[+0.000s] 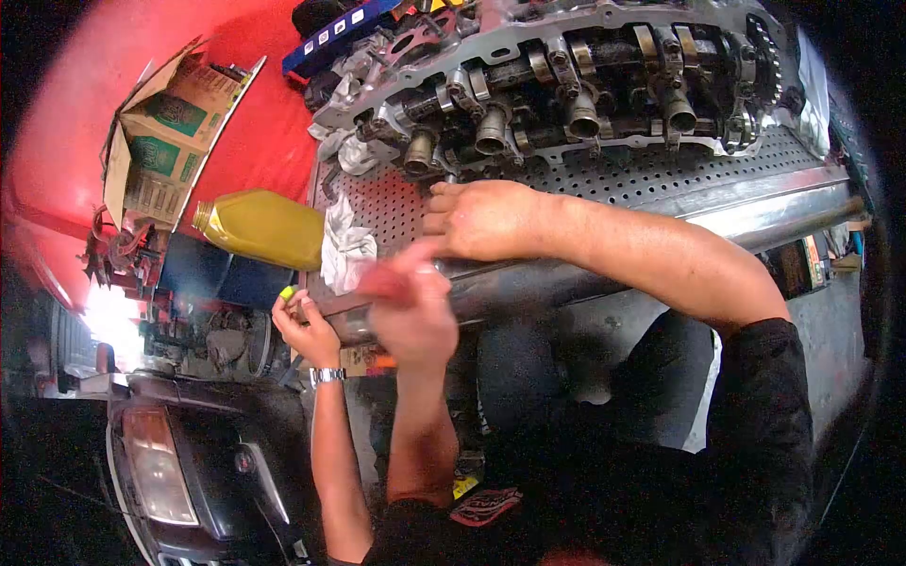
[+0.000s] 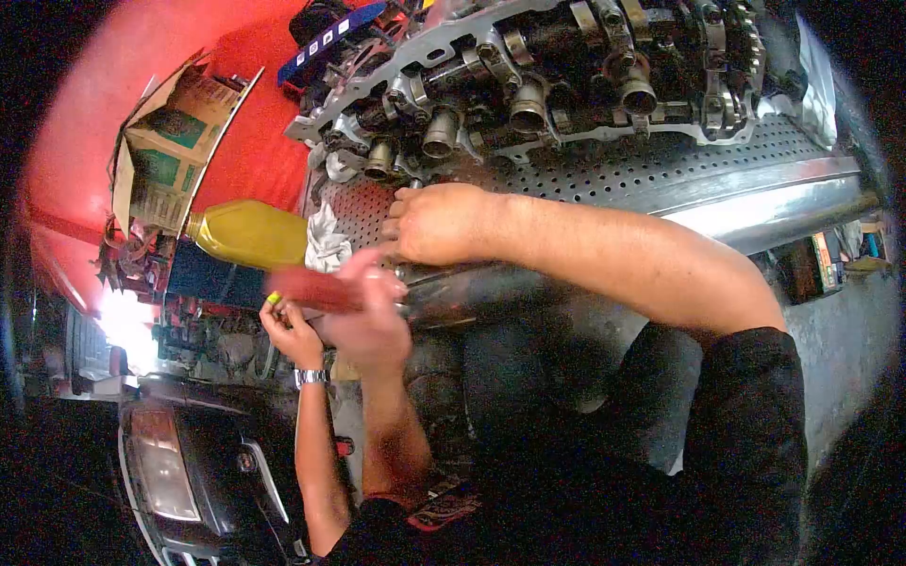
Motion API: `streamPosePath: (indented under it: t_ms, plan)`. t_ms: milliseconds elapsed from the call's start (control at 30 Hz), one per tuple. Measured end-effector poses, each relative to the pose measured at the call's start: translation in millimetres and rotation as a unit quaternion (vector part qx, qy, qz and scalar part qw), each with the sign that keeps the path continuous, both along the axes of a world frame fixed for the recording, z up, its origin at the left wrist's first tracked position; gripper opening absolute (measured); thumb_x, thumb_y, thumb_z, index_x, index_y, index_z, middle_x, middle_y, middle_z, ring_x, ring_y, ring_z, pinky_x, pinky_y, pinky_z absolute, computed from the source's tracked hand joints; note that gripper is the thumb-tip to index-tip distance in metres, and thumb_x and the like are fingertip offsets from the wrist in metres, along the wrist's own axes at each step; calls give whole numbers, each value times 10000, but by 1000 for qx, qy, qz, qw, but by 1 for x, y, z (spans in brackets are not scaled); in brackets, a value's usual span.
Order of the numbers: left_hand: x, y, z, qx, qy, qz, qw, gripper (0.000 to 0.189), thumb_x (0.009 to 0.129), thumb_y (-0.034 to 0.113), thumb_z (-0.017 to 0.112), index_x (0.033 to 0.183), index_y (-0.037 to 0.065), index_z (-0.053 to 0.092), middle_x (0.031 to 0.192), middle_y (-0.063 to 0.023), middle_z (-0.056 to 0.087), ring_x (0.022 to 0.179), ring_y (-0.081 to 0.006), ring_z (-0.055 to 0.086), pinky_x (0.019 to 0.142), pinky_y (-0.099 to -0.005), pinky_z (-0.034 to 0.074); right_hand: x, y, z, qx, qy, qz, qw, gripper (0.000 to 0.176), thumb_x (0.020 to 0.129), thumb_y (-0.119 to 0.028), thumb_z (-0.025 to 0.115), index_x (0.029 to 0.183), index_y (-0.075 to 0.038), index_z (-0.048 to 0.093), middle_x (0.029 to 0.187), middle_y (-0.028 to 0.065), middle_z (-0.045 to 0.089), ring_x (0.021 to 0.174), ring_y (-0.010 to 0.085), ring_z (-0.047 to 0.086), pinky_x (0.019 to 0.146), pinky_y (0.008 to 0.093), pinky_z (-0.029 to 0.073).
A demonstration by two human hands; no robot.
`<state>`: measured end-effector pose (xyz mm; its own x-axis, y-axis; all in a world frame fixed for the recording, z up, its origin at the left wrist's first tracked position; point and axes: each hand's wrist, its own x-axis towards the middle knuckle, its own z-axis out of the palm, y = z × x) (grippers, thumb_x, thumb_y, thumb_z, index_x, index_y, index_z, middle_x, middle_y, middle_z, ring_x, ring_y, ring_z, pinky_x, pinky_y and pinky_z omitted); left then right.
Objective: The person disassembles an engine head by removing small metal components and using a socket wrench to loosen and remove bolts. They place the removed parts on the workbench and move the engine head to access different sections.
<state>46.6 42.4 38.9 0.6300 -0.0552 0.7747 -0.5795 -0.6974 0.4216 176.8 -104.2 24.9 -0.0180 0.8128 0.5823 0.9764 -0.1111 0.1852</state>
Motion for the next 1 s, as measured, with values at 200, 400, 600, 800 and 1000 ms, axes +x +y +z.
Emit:
streamPosePath:
  t_ms: [200,400,600,800,1000]
  plan:
    - [0,-3,4,62,-6,-9,998,229,935,105,595,1148,24,617,778,-89,591,668,-248,578,662,-402,505,4,6,-4,-1,-1,-6,1000,178,881,-273,592,932,-135,692,957,41,676,979,234,677,898,407,512]
    - [0,5,-1,-594,137,-54,791,153,997,91,502,1121,8,533,660,-27,463,600,-165,500,689,-392,525,-4,5,2,-25,23,-7,999,195,866,-281,596,933,-128,696,931,50,679,976,239,678,895,410,514]
    - [-6,0,-7,-26,80,38,996,164,820,-29,630,981,-15,656,844,-130,670,727,-264,655,684,-387,530,4,11,-12,2,30,3,1000,168,820,-224,590,940,-120,645,908,29,636,959,244,644,982,424,490]
    - [-4,0,-4,-343,142,-82,925,185,967,64,574,1132,-17,598,761,-75,592,653,-153,571,677,-354,522,1,8,-4,-29,4,-28,999,161,809,-229,597,889,-94,632,856,53,640,919,246,654,941,415,500]
    - [4,11,-1,-402,139,-136,895,198,1037,117,518,1181,-16,542,601,-29,458,508,-166,511,664,-412,532,-1,8,-2,-30,-2,-46,998,162,803,-233,600,880,-95,638,842,54,649,894,234,659,880,395,508]
